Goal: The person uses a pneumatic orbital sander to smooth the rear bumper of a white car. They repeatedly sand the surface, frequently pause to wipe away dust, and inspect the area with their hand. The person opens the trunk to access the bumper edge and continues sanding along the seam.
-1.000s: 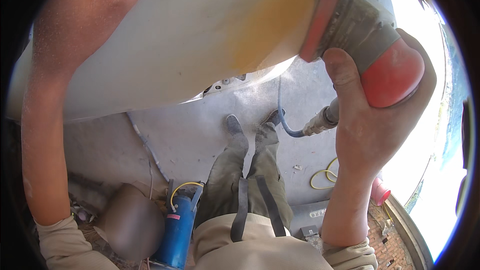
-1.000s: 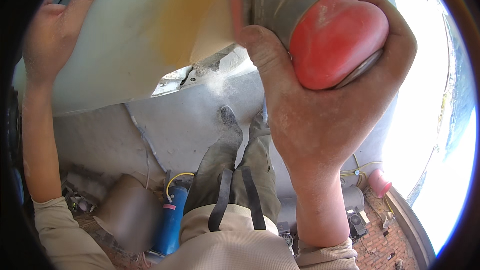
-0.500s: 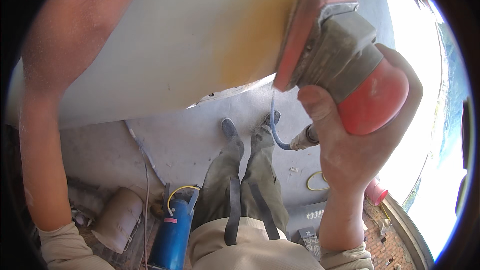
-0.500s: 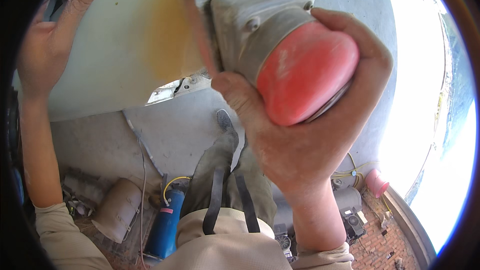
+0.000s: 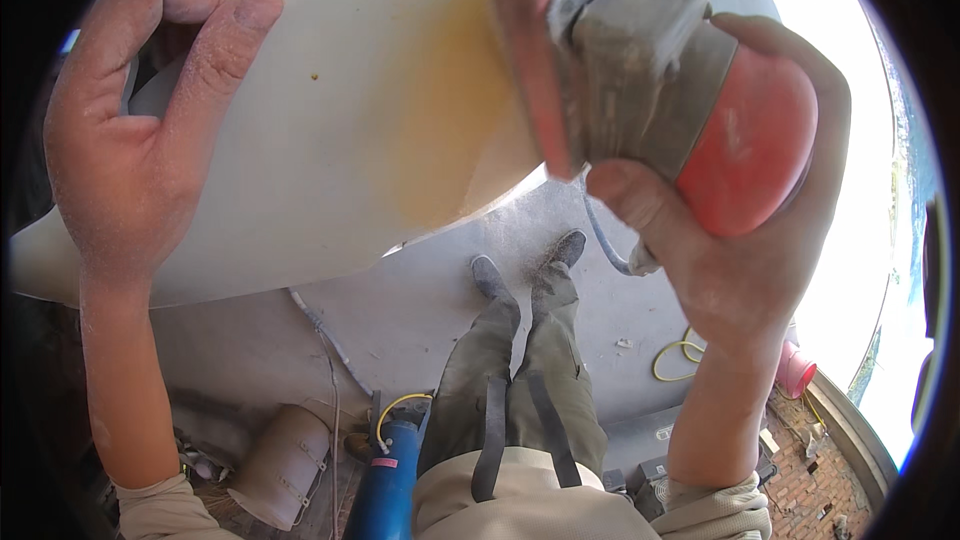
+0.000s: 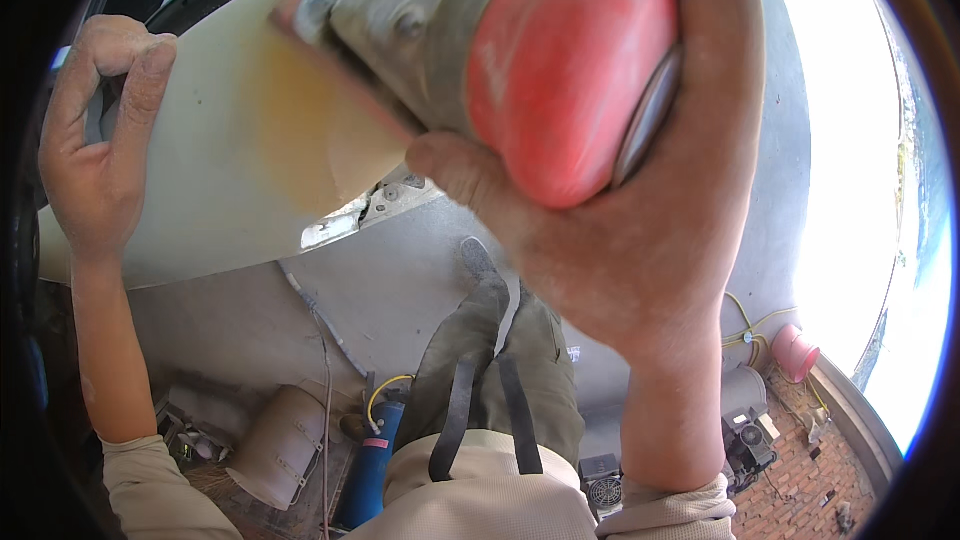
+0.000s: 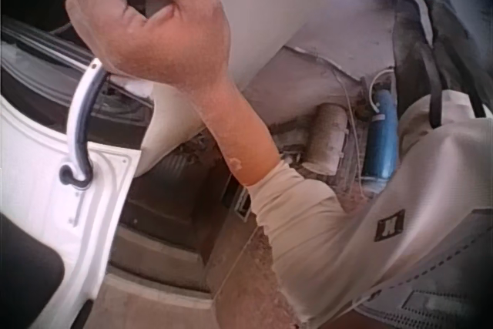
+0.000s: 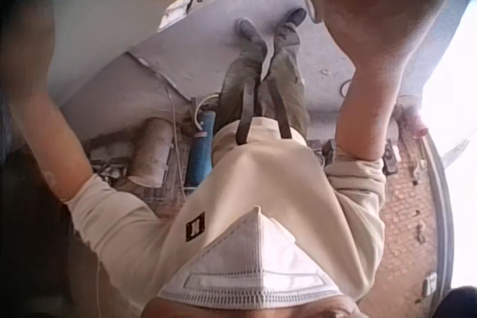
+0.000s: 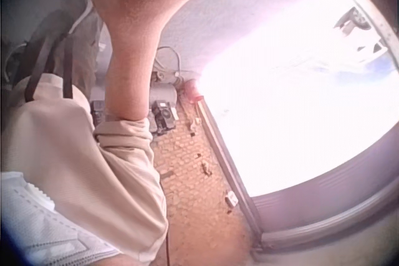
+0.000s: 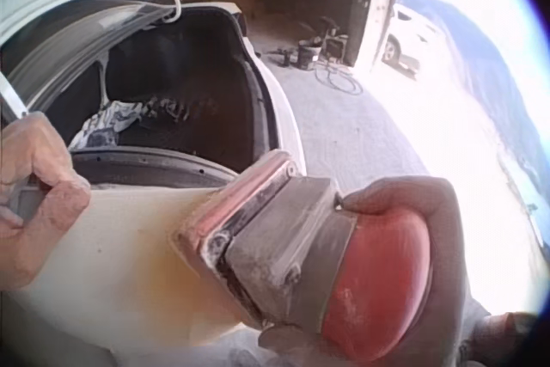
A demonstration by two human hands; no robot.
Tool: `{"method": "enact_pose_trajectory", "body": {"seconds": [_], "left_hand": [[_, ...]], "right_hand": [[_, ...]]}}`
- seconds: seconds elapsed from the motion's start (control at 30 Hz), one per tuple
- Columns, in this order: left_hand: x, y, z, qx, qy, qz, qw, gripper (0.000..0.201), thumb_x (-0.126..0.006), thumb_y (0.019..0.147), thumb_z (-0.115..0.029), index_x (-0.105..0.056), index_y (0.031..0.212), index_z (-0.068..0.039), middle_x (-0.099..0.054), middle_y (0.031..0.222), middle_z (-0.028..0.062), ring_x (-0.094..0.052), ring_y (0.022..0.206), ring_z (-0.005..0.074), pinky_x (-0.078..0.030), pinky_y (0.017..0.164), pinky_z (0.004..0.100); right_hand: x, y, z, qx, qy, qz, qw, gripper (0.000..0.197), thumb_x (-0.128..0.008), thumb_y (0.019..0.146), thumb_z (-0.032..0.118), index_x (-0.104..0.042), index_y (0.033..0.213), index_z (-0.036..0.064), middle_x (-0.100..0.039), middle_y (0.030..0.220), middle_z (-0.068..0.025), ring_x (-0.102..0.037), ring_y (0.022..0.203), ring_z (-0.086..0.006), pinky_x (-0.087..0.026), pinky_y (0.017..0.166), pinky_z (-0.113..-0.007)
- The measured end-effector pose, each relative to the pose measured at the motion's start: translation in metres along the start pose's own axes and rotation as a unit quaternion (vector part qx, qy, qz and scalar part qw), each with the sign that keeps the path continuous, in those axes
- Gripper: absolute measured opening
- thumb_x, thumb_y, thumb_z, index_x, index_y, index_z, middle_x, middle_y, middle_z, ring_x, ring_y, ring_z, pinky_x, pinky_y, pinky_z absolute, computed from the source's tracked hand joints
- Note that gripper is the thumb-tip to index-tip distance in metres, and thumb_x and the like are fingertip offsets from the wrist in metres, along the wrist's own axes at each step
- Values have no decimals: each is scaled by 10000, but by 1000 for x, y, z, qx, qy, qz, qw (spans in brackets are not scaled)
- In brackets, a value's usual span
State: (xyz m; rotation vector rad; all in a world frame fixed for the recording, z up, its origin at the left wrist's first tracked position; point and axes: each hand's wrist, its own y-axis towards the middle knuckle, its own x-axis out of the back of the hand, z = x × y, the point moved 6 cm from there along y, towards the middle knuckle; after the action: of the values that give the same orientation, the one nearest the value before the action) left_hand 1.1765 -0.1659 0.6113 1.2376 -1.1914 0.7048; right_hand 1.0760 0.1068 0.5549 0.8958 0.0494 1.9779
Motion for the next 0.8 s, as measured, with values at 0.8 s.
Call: {"method": "enact_pose_trajectory", "body": {"seconds": [0.8], "left_hand": [[-2,15,-15,7,-11,-10,1000,76,-723,945,10,-664,925,-33,-631,857,75,-575,789,179,-446,731,318]], "right_hand": [[-32,-47,21,72,52,-68,994,634,-854,742,101,-568,1306,158,-617,1235,-194,-666,905,-226,-576,683,-308]]}}
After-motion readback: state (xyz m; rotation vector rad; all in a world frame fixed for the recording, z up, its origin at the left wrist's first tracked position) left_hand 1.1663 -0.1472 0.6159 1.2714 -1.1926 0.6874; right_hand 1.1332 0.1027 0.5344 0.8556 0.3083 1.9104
